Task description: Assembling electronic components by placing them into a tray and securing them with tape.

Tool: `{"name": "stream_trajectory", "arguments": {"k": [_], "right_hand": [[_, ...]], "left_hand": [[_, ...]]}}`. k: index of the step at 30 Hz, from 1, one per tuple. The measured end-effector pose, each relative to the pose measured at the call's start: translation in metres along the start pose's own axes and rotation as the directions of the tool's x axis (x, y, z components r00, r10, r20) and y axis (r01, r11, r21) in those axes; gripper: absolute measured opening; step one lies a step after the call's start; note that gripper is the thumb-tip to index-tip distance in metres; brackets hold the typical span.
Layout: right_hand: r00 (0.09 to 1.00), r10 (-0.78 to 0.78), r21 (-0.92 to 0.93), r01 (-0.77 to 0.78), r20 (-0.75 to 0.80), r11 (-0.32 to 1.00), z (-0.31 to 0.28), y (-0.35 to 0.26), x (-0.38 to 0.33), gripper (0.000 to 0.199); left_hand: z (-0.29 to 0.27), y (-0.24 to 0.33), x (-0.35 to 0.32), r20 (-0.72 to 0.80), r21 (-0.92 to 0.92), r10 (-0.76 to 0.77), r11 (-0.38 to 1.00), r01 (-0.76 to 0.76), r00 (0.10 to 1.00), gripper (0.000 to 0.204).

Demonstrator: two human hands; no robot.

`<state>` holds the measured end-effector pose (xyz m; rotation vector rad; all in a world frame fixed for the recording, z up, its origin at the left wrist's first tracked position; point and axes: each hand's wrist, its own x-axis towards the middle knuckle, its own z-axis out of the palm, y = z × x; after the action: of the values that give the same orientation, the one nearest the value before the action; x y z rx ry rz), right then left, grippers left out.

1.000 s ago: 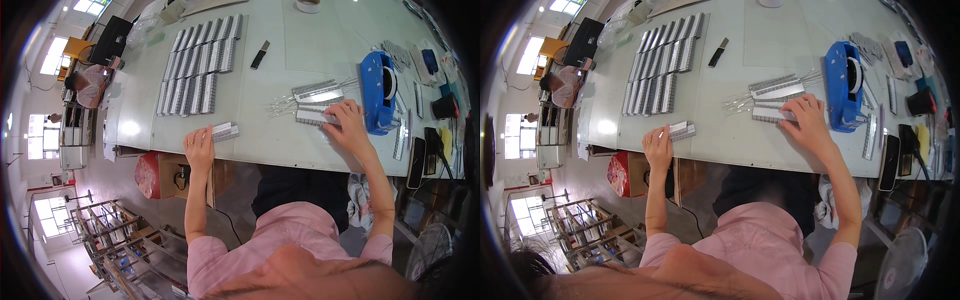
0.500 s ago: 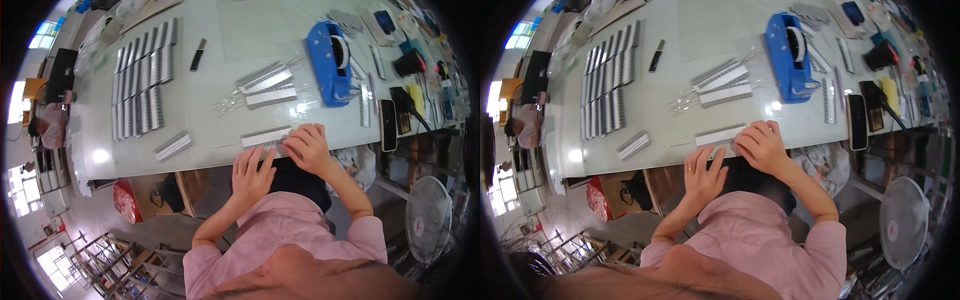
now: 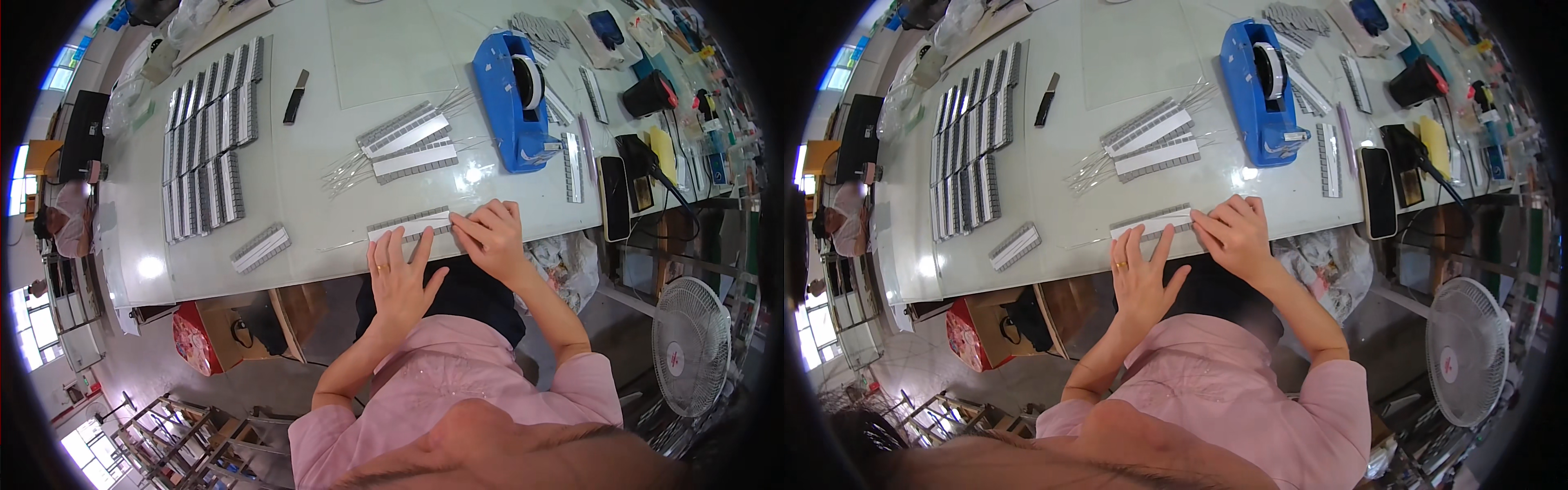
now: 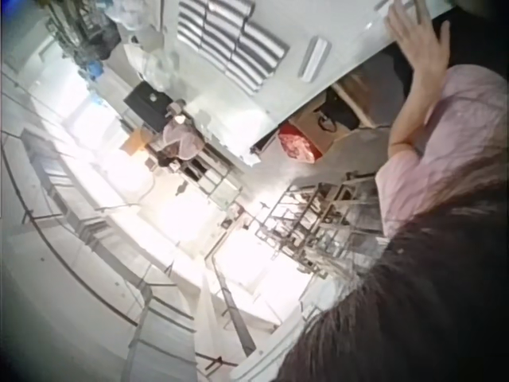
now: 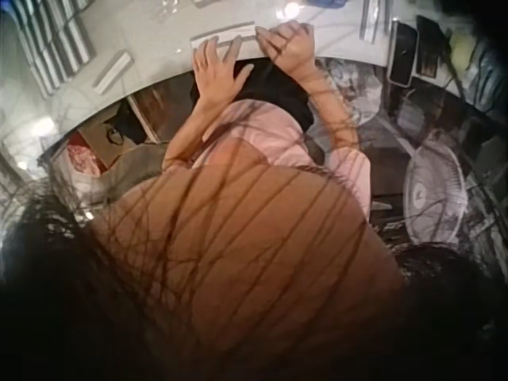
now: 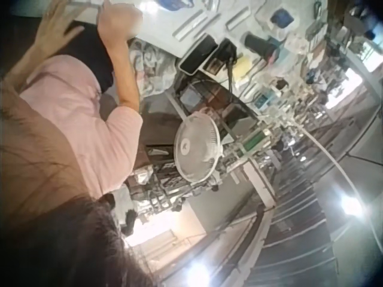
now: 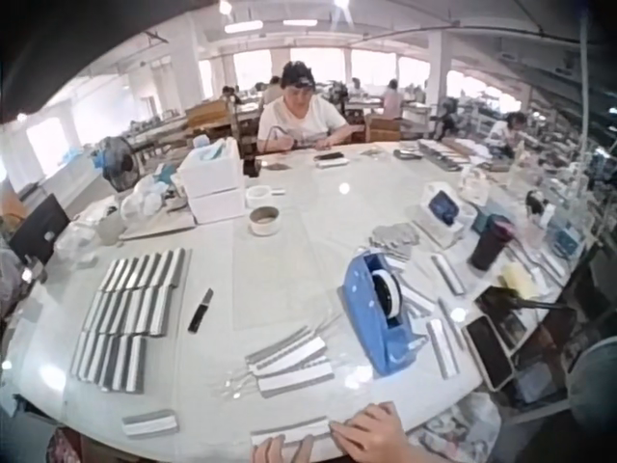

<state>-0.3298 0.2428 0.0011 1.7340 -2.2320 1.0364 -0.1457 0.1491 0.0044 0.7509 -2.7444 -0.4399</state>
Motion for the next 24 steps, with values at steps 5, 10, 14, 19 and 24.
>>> {"name": "stream_trajectory", "arguments": {"k": [5, 10, 14, 19, 24], "right_hand": [[0.996, -0.091, -0.161, 0.091, 0.012, 0.983, 0.004, -0.008, -0.002, 0.022], [0.991, -0.129, -0.212, 0.132, 0.031, 0.968, 0.002, -0.011, 0.003, 0.021], [1.0, -0.018, -0.033, 0.018, -0.004, 0.999, 0.009, -0.024, 0.02, 0.018], [0.988, -0.099, 0.04, 0.095, 0.116, 0.995, 0.05, -0.097, 0.064, 0.012], [0.909, -0.216, -0.323, 0.336, 0.356, 0.885, 0.09, -0.124, 0.072, 0.011]], "left_hand": [[-0.004, 0.001, 0.002, 0.024, 0.003, 0.003, 1.0, -0.003, 1.0, 0.07], [-0.002, 0.001, 0.004, 0.007, 0.043, -0.04, 0.998, 0.04, 0.999, 0.075], [0.001, -0.002, 0.002, -0.028, 0.029, -0.018, 0.999, 0.019, 0.999, 0.077], [0.031, -0.013, -0.01, 0.083, 0.315, 0.038, 0.947, -0.062, 0.996, 0.071], [0.022, -0.007, -0.011, -0.081, -0.138, -0.047, 0.99, 0.036, 0.996, 0.068]]}}
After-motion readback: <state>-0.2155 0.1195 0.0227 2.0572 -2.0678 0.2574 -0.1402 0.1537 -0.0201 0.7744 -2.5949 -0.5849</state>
